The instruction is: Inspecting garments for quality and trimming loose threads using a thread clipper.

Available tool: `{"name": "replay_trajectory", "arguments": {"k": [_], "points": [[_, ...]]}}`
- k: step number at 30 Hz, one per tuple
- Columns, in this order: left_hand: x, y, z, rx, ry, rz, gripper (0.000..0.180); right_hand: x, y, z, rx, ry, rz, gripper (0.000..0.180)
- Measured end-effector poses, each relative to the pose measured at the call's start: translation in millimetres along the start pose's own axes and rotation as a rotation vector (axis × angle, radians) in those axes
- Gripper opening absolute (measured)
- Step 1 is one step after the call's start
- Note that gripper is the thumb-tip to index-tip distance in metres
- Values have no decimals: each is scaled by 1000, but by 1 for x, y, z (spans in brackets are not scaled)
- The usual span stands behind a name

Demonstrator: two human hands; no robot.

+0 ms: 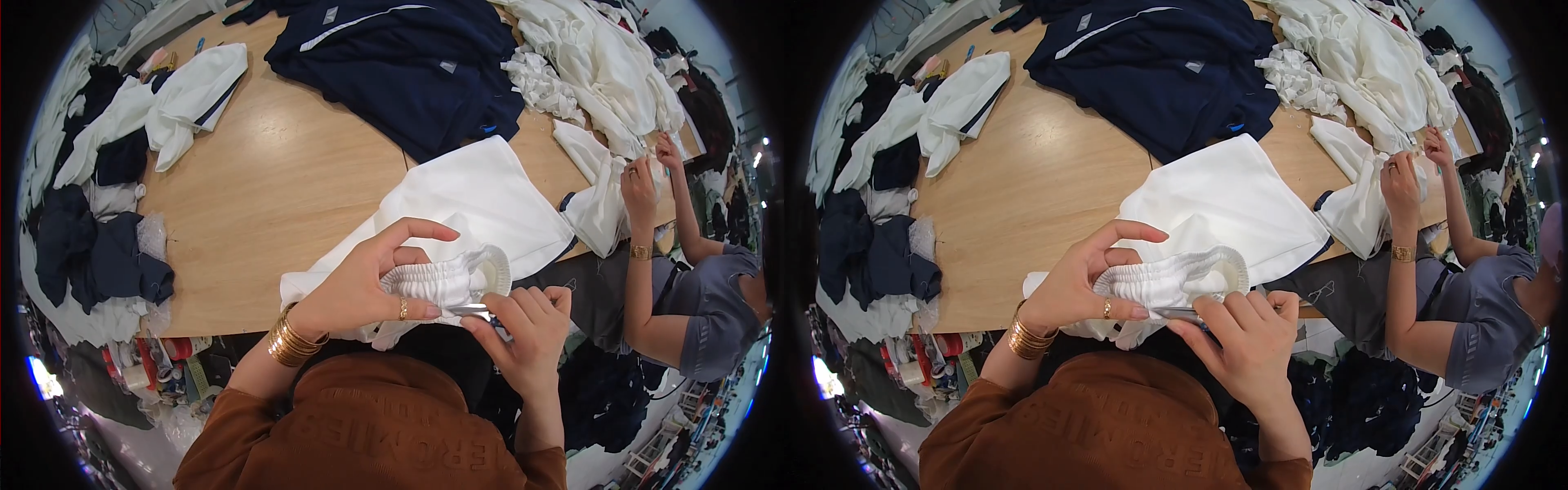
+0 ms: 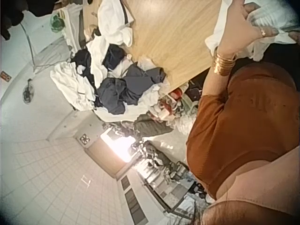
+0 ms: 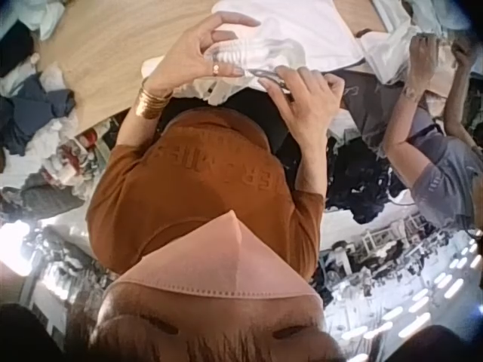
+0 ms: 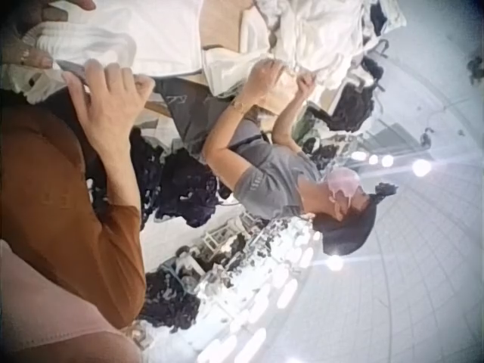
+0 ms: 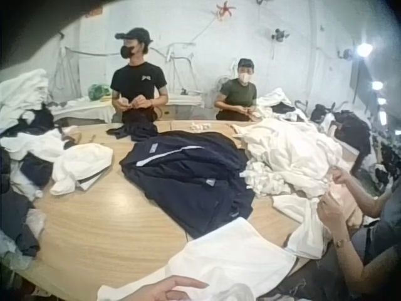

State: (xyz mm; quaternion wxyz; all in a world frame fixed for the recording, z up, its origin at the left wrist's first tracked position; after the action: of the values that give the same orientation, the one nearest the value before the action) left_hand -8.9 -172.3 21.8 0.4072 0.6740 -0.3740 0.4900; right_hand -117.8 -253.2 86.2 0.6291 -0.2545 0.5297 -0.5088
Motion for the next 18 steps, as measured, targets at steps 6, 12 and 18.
{"name": "replay_trajectory", "arguments": {"k": [6,12,18], "points": [[-1,-2,0,6,-7,-43,73,7,-4,1,54,3,-44,27],[-1,-1,1,-26,-7,-7,71,4,-1,4,8,-19,63,23],[4,-1,0,-16,3,-18,70,7,-4,6,44,-11,94,25]]}}
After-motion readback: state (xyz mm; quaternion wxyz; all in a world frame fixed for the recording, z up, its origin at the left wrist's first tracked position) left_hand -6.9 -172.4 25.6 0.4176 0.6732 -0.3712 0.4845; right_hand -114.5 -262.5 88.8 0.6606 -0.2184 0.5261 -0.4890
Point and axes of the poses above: each hand's wrist, its own z-axis towards the middle knuckle, its own y-axis out of the palm, x = y × z, the point moved 9 cm from there along z, towards the middle knuckle, and after that the axes turned 5 degrees about z, right-handed, at the moved point
